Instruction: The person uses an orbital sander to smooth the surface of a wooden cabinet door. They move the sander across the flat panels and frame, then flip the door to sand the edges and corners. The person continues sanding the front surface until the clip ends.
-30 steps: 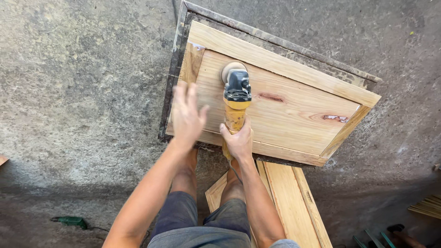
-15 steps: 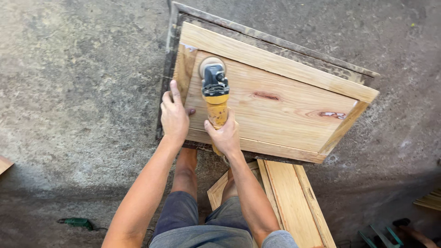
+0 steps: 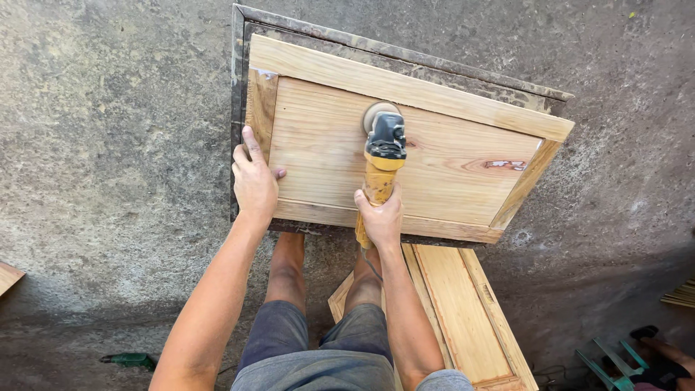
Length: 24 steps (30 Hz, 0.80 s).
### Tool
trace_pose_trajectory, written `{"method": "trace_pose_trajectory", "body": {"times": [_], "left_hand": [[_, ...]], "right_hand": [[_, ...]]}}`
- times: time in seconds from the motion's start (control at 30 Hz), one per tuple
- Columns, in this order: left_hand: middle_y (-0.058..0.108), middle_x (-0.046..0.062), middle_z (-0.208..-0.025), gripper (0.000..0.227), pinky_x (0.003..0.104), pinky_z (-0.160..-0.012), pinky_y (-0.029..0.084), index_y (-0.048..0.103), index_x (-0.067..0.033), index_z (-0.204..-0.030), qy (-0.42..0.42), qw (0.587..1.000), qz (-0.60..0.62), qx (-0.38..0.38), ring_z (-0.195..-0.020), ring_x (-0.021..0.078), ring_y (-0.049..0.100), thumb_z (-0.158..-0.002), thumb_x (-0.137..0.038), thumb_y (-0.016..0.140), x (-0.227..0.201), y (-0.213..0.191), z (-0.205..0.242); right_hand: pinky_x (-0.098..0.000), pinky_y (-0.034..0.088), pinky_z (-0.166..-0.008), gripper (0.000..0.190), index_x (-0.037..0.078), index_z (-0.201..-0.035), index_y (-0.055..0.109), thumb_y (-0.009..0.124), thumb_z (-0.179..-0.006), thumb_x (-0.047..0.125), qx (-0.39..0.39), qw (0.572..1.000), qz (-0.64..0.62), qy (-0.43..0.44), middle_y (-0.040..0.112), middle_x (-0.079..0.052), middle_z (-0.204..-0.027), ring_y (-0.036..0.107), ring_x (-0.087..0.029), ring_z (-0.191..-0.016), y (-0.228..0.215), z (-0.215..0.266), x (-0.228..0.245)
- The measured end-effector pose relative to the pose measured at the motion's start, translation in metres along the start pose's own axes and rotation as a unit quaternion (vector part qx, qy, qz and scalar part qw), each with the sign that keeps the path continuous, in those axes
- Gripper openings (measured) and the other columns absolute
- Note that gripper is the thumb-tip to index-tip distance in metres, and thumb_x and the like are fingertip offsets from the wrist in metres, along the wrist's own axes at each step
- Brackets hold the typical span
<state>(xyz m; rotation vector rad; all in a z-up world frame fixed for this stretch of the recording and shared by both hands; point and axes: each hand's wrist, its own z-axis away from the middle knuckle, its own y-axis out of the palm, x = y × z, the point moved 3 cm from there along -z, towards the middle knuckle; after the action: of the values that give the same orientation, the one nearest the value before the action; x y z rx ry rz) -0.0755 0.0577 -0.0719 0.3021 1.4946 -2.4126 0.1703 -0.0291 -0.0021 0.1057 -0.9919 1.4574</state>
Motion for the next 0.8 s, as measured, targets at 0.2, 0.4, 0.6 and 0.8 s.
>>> {"method": "trace_pose_trajectory", "body": {"times": [0.2,0.4,0.6,0.8], "left_hand": [[0.039,0.032,-0.144,0.119,0.053,-0.092,0.051,0.002,-0.0058,-0.163,-0.019,1.0,-0.008,0.01,-0.116,0.0506,0.053,-0.08,-0.019,0.087,-0.002,0.003,-0.001],[0.039,0.031,-0.145,0.12,0.055,-0.095,0.05,0.0,-0.006,-0.164,-0.015,0.999,-0.033,0.003,-0.117,0.0505,0.053,-0.082,-0.017,0.087,0.0,0.006,0.0],[0.039,0.032,-0.144,0.123,0.054,-0.097,0.049,-0.001,-0.0049,-0.164,-0.012,0.999,-0.032,0.016,-0.118,0.051,0.052,-0.08,-0.02,0.089,0.001,0.008,-0.001],[0.038,0.032,-0.145,0.125,0.052,-0.098,0.048,-0.002,-0.0041,-0.164,-0.018,0.999,-0.037,0.024,-0.119,0.0506,0.051,-0.081,-0.024,0.089,0.005,0.012,-0.002]], "right_hand": [[-0.041,0.062,-0.079,0.066,-0.001,-0.13,0.049,0.077,-0.08,0.033,0.105,0.993,0.006,0.044,0.074,-0.02,-0.103,0.077,-0.03,-0.089,0.036,-0.001,0.011],[-0.0419,0.06,-0.083,0.059,-0.002,-0.122,0.055,0.081,-0.081,0.032,0.097,0.991,-0.001,-0.09,0.075,-0.024,-0.101,0.077,-0.035,-0.094,0.051,-0.002,0.035],[-0.0415,0.06,-0.083,0.059,-0.002,-0.122,0.056,0.08,-0.081,0.031,0.085,0.994,-0.013,-0.066,0.075,-0.023,-0.102,0.077,-0.033,-0.095,0.02,-0.009,0.023],[-0.0402,0.06,-0.085,0.063,-0.003,-0.124,0.056,0.08,-0.079,0.034,0.043,0.999,-0.002,-0.004,0.076,-0.021,-0.102,0.078,-0.03,-0.095,-0.026,-0.015,-0.02]]}}
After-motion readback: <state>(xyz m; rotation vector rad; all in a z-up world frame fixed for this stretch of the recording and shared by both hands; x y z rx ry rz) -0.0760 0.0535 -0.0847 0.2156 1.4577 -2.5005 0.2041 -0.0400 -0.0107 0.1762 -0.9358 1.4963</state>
